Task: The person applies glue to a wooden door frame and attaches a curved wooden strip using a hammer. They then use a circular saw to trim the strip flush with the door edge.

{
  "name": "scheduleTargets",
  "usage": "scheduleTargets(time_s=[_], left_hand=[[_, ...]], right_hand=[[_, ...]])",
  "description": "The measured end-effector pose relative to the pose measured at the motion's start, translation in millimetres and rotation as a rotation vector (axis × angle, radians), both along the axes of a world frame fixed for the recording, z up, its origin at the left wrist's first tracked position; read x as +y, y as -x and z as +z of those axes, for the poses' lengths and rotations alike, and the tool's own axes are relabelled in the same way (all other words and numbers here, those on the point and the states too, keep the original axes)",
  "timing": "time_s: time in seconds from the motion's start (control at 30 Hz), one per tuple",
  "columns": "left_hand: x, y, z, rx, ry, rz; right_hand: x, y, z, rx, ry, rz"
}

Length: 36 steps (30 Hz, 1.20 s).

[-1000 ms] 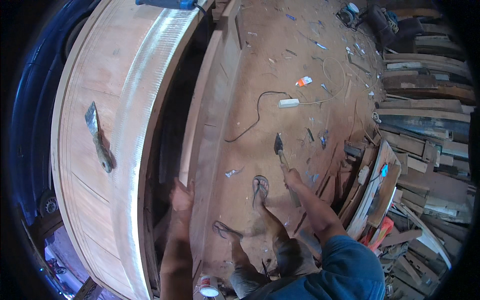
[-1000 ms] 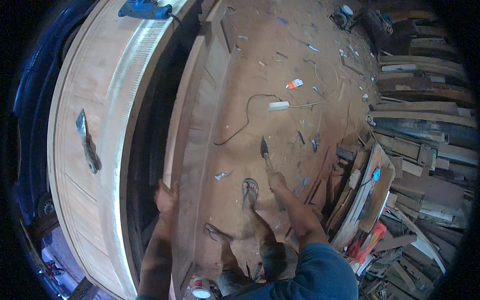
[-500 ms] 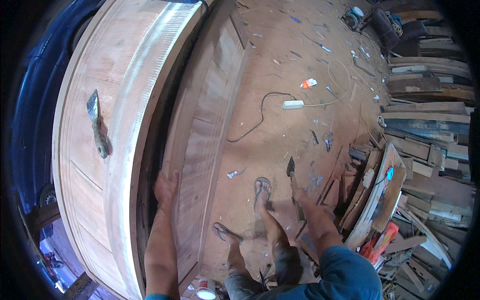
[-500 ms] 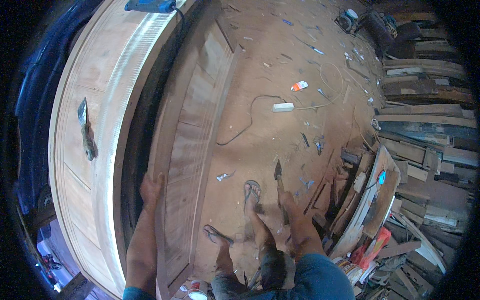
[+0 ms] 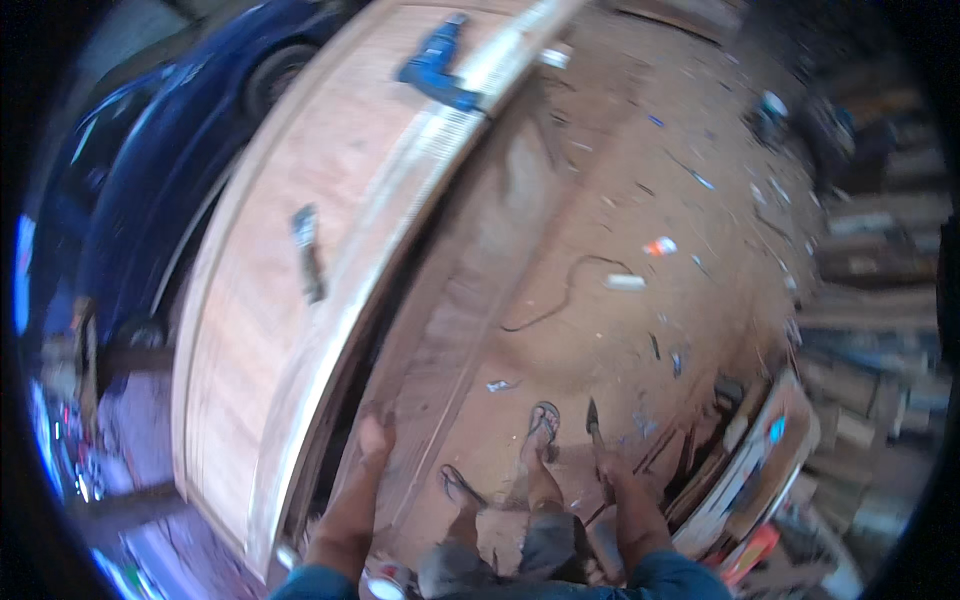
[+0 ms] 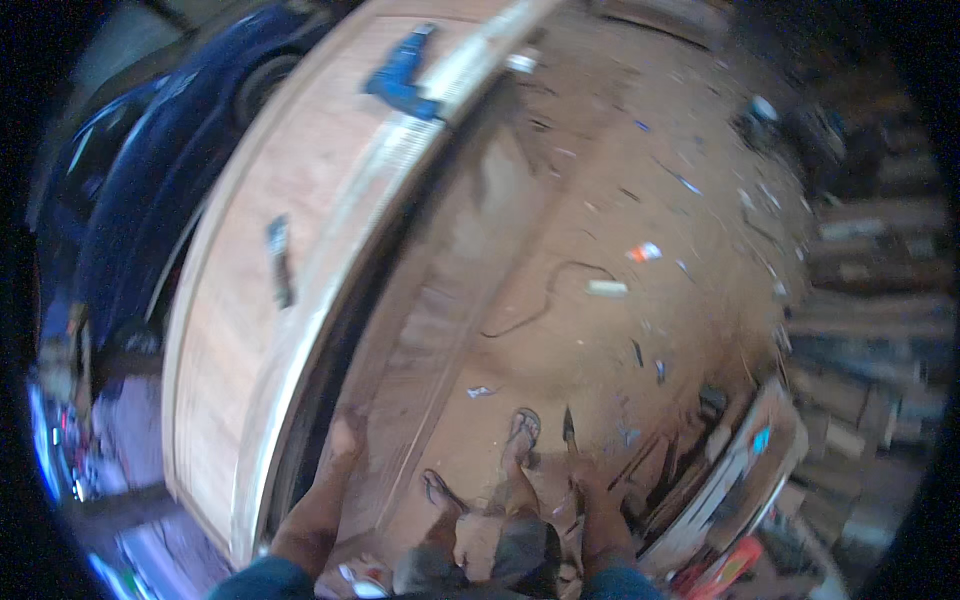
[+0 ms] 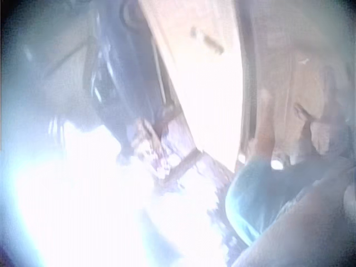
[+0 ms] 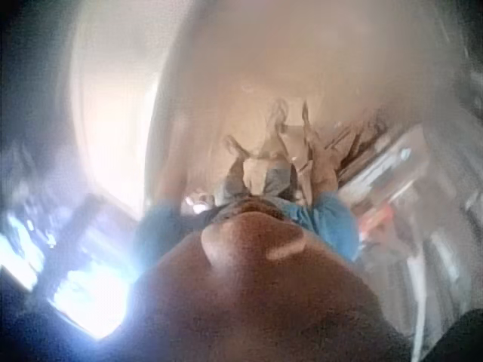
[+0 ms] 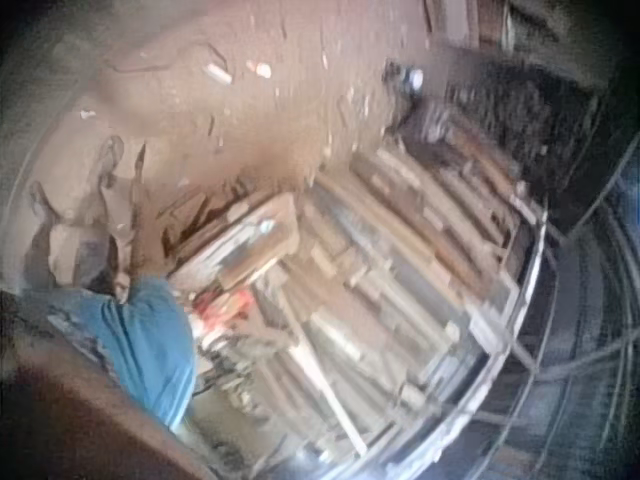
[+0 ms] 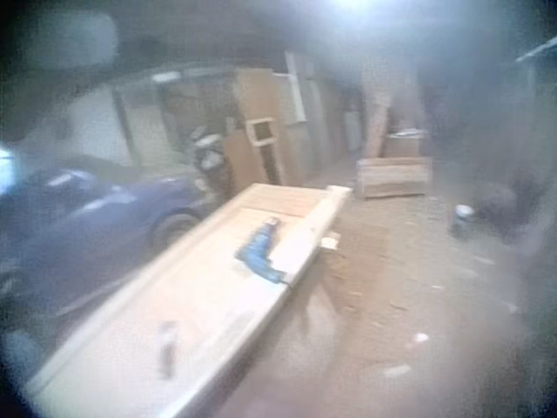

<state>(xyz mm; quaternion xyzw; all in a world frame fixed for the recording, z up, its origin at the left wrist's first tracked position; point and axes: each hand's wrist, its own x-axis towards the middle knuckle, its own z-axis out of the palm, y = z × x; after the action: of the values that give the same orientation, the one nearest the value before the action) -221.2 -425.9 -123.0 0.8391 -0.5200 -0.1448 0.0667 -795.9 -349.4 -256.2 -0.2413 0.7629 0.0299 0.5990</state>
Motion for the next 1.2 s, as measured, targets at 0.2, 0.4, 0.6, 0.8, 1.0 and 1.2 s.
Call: scheduleTargets(time_s=[0.2, 0.4, 0.6, 0.8, 1.0, 1.2], left_hand=[[-24.9, 74.4, 162.2, 0.262, -0.207, 0.06], [-169.3, 79.1, 265.9, 0.225, 0.447, 0.117], [-269.7, -1.4, 239.3, -0.029, 0.28, 0.354], [-356.7, 0.5, 232.4, 0.062, 0.204, 0.483], [-512.9, 0.3, 265.3, 0.501, 0.337, 0.264], [-687.6, 74.3, 301.6, 0.365, 0.197, -0.132]], right_hand=[[31.7, 43.0, 99.8, -0.07, -0.096, -0.133], [12.8, 92.6, 184.5, 0.029, -0.083, -0.046], [-36.3, 119.0, 232.5, 0.101, -0.07, -0.004], [-91.4, 109.4, 266.9, 0.156, -0.043, -0.079], [-138.6, 88.6, 299.7, 0.227, -0.049, -0.269], [-147.4, 64.5, 330.2, 0.238, -0.082, -0.464]])
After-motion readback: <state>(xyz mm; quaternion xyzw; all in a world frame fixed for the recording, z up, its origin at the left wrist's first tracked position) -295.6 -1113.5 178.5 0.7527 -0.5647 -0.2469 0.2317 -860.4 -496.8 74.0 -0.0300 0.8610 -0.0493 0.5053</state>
